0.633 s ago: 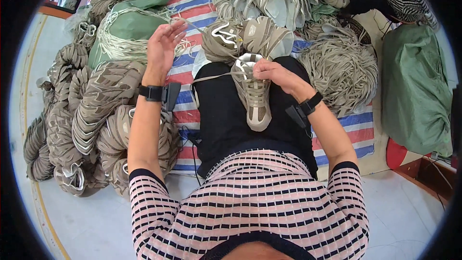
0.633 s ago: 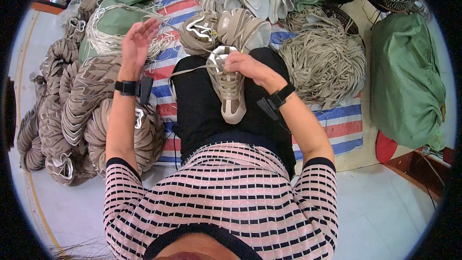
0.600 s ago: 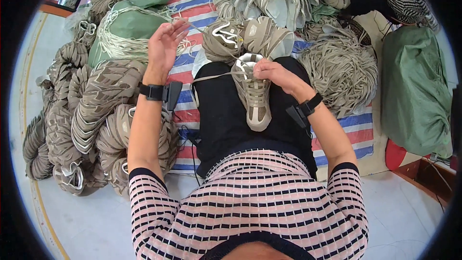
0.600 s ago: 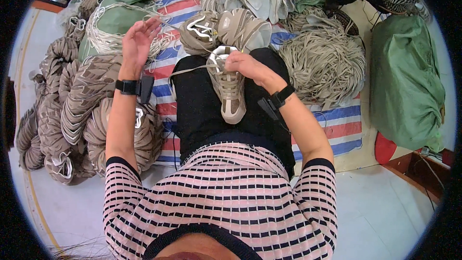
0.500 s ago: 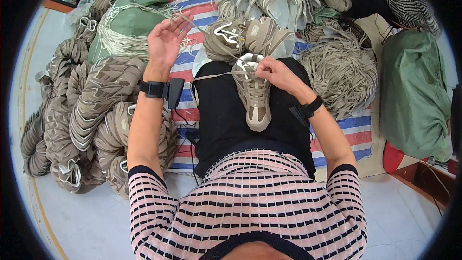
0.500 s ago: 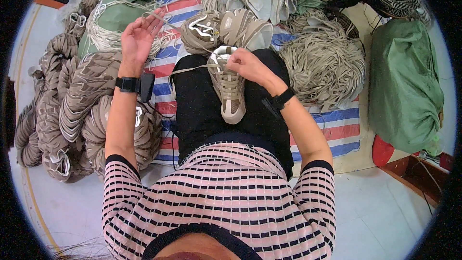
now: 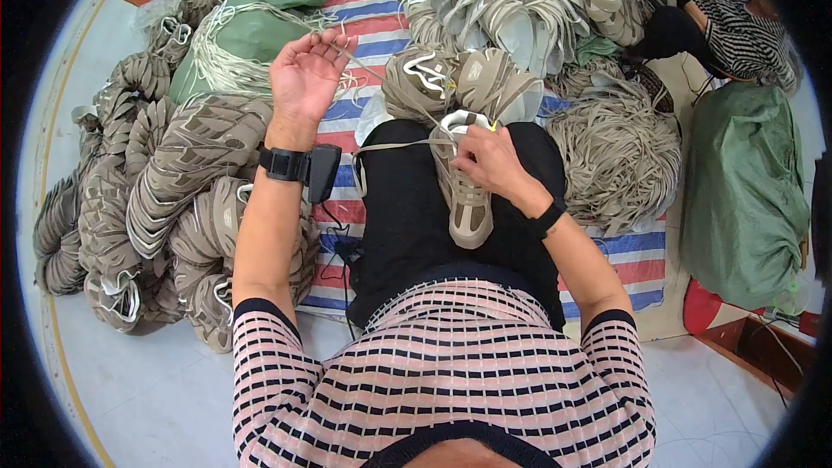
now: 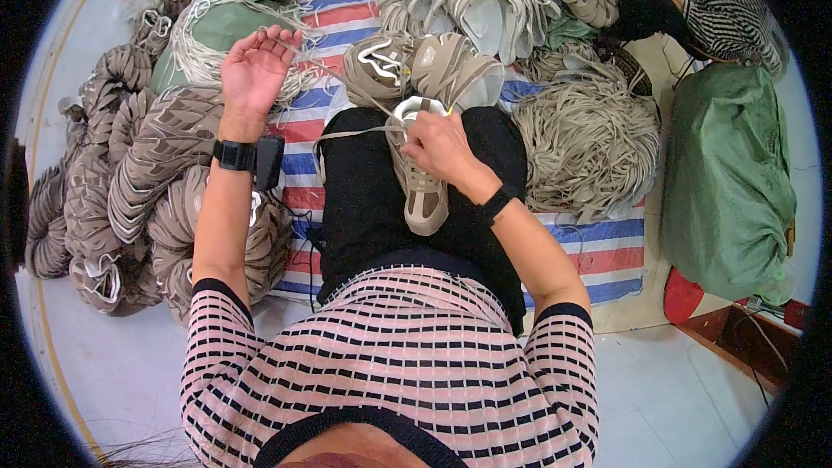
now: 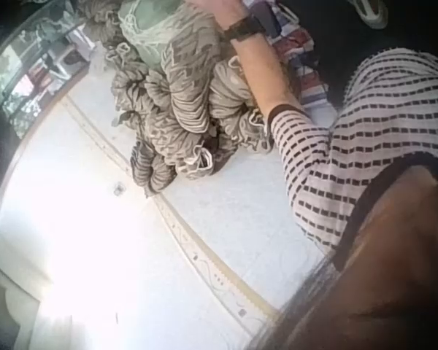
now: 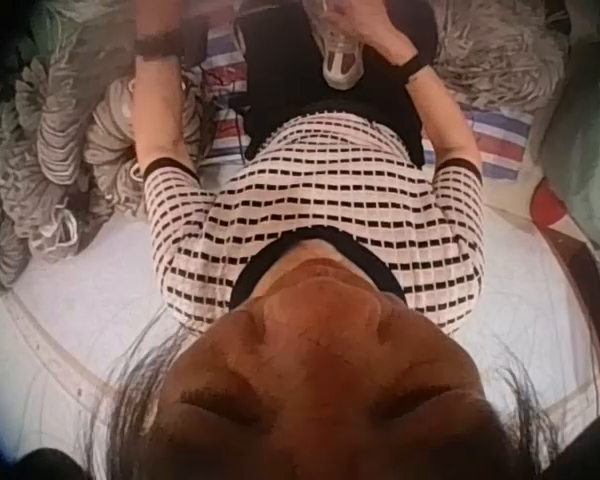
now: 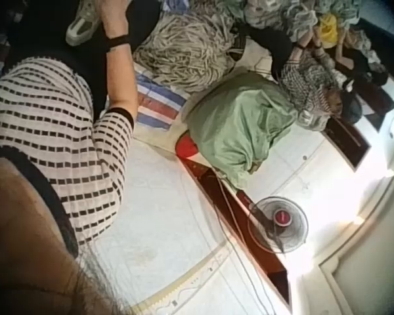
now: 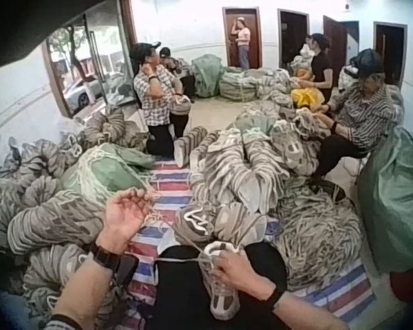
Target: Lacing and preparing shoe components in a shoe manufacturing facility.
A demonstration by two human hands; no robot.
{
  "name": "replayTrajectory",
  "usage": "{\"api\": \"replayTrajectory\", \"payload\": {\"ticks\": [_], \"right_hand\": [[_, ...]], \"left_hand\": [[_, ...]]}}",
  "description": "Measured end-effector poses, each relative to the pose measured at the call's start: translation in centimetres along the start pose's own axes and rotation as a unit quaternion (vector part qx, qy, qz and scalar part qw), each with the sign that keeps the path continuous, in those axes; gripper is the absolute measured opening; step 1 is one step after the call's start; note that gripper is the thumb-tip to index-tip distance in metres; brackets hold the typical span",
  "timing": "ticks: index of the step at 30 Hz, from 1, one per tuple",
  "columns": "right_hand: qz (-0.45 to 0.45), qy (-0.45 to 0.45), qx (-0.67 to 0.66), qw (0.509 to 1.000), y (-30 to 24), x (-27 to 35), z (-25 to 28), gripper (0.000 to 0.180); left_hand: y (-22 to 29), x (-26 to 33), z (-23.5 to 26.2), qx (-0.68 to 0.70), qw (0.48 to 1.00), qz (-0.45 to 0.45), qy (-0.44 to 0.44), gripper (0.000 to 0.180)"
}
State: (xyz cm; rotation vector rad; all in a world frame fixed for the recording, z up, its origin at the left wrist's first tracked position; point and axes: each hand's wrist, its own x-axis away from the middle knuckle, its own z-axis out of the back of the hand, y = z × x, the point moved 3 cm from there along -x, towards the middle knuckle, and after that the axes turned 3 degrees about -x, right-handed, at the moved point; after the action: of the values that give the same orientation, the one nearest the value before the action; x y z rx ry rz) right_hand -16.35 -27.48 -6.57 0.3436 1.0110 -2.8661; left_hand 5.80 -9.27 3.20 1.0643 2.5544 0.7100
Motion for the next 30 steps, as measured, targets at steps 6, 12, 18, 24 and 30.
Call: {"api": "replayTrajectory", "payload": {"ticks": [6, 12, 18, 24, 30], "right_hand": [[-0.077, -0.029, -0.168, 0.982, 0.1, -0.6, 0.2, 0.013], [0.036, 0.070, 0.067, 0.995, -3.2, -1.5, 0.1, 0.011], [0.058, -0.078, -0.057, 0.994, -4.0, -0.8, 0.4, 0.011], [-0.133, -0.122, -0.538, 0.823, -3.6, 4.0, 9.0, 0.007], [-0.164, 0.328, -0.779, 0.509, 6.8, 11.8, 13.2, 0.016]], "left_hand": [[0.3, 0.8, 0.8, -0.027, 0.998, -0.026, 0.052, 0.014], [-1.2, 0.9, -2.2, -0.061, 0.998, -0.019, 0.028, 0.013], [0.3, 2.5, 0.2, -0.096, 0.995, 0.029, 0.019, 0.010], [0.8, 8.1, 9.4, -0.159, 0.951, 0.025, 0.263, 0.010], [-3.7, 11.2, 10.7, -0.211, 0.904, 0.072, 0.364, 0.033]]}}
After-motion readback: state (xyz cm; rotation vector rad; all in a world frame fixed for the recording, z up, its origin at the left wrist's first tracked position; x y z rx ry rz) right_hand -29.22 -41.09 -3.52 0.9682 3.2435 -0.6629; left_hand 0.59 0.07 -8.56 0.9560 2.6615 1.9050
